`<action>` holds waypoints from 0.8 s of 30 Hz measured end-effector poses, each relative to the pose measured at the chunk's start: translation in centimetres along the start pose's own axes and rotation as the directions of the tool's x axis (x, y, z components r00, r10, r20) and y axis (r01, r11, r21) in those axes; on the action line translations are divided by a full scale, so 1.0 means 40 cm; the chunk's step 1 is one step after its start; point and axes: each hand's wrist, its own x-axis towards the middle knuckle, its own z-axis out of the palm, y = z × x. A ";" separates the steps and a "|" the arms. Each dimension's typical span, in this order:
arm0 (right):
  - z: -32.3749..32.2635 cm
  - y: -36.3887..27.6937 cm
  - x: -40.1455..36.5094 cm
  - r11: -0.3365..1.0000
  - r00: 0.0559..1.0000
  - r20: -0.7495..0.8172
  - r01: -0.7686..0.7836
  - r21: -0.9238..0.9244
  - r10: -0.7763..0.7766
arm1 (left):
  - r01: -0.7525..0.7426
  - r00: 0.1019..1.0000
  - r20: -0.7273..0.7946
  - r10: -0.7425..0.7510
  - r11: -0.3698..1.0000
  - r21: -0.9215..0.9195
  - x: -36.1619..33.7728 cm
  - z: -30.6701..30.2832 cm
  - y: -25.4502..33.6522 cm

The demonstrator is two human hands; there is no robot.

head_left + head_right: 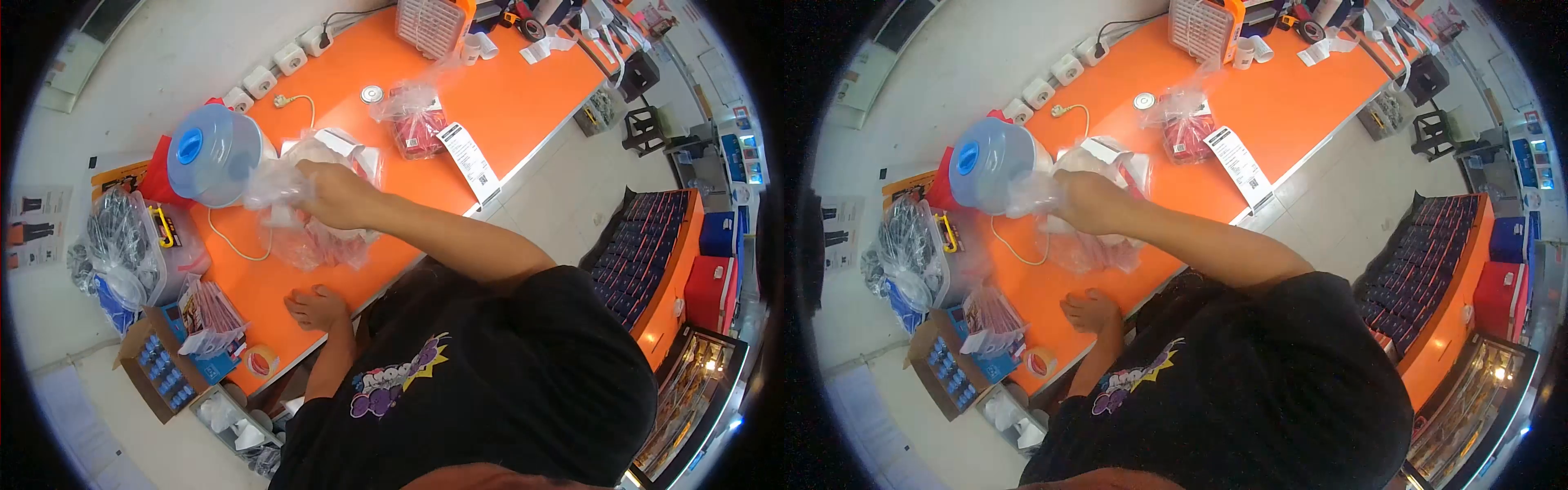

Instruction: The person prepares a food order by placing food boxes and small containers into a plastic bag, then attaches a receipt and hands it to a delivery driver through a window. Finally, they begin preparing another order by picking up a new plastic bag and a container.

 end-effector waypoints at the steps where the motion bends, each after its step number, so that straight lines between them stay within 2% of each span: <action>1: -0.028 -0.013 -0.016 1.000 0.996 0.089 -0.012 -0.020 0.014 | 0.005 1.000 0.000 -0.005 1.000 0.001 0.000 0.001 -0.003; 4: -0.089 0.050 -0.066 0.997 0.992 0.125 0.003 0.079 -0.013 | 0.005 1.000 0.025 -0.005 1.000 -0.011 0.001 -0.019 0.001; 6: -0.169 0.171 -0.053 0.989 0.995 0.068 -0.086 0.123 0.078 | -0.002 1.000 0.023 0.002 1.000 -0.006 0.002 -0.017 0.003; 7: -0.217 0.224 -0.032 0.986 0.977 -0.139 -0.165 -0.021 0.160 | 0.008 1.000 0.025 -0.008 1.000 -0.004 0.002 -0.021 0.002; 8: -0.266 0.262 -0.028 0.973 0.892 -0.407 -0.229 -0.030 0.197 | 0.003 1.000 0.025 -0.003 1.000 -0.016 0.005 -0.025 0.005; 9: -0.353 0.331 -0.010 0.925 0.874 -0.486 -0.210 -0.317 0.031 | -0.003 1.000 0.024 0.004 1.000 -0.028 0.007 -0.028 0.006; 10: -0.421 0.383 -0.003 0.792 0.846 -0.511 -0.207 -0.574 -0.149 | 0.003 1.000 0.023 -0.002 1.000 -0.027 0.005 -0.033 0.003; 11: -0.446 0.390 -0.006 0.792 0.847 -0.507 -0.198 -0.577 -0.158 | 0.015 0.999 0.038 -0.013 0.999 -0.036 0.005 -0.034 0.006; 13: -0.471 0.394 -0.001 0.593 0.869 -0.489 -0.432 -0.680 0.073 | 0.034 0.998 0.046 -0.031 0.998 -0.046 0.010 -0.035 0.007; 14: -0.470 0.399 -0.004 0.595 0.872 -0.485 -0.425 -0.683 0.066 | 0.028 0.999 0.039 -0.025 0.998 -0.061 0.009 -0.032 0.006; 16: -0.452 0.412 -0.024 0.451 0.895 -0.294 -0.427 -0.784 0.335 | 0.030 0.999 0.030 -0.028 0.997 -0.076 0.004 -0.023 0.001; 17: -0.443 0.399 -0.020 0.453 0.898 -0.291 -0.421 -0.786 0.329 | 0.015 1.000 0.024 -0.014 0.998 -0.058 0.006 -0.019 0.000; 19: -0.429 0.372 -0.007 0.490 0.842 -0.205 -0.469 -0.735 0.498 | 0.004 1.000 0.015 -0.003 0.999 -0.041 0.006 -0.014 -0.004; 20: -0.426 0.385 -0.005 0.493 0.846 -0.204 -0.464 -0.736 0.493 | 0.009 0.999 0.031 -0.008 0.999 -0.052 0.006 -0.020 -0.002; 22: -0.416 0.413 0.002 0.554 0.826 -0.329 -0.555 -0.621 0.458 | 0.023 0.999 0.042 -0.020 0.998 -0.063 0.008 -0.034 0.004; 23: -0.420 0.420 0.005 0.560 0.831 -0.323 -0.547 -0.622 0.453 | 0.031 0.998 0.063 -0.027 0.997 -0.069 0.009 -0.042 0.006; 24: -0.430 0.427 0.004 0.627 0.846 -0.369 -0.534 -0.568 0.386 | 0.041 0.996 0.085 -0.034 0.996 -0.074 0.011 -0.049 0.009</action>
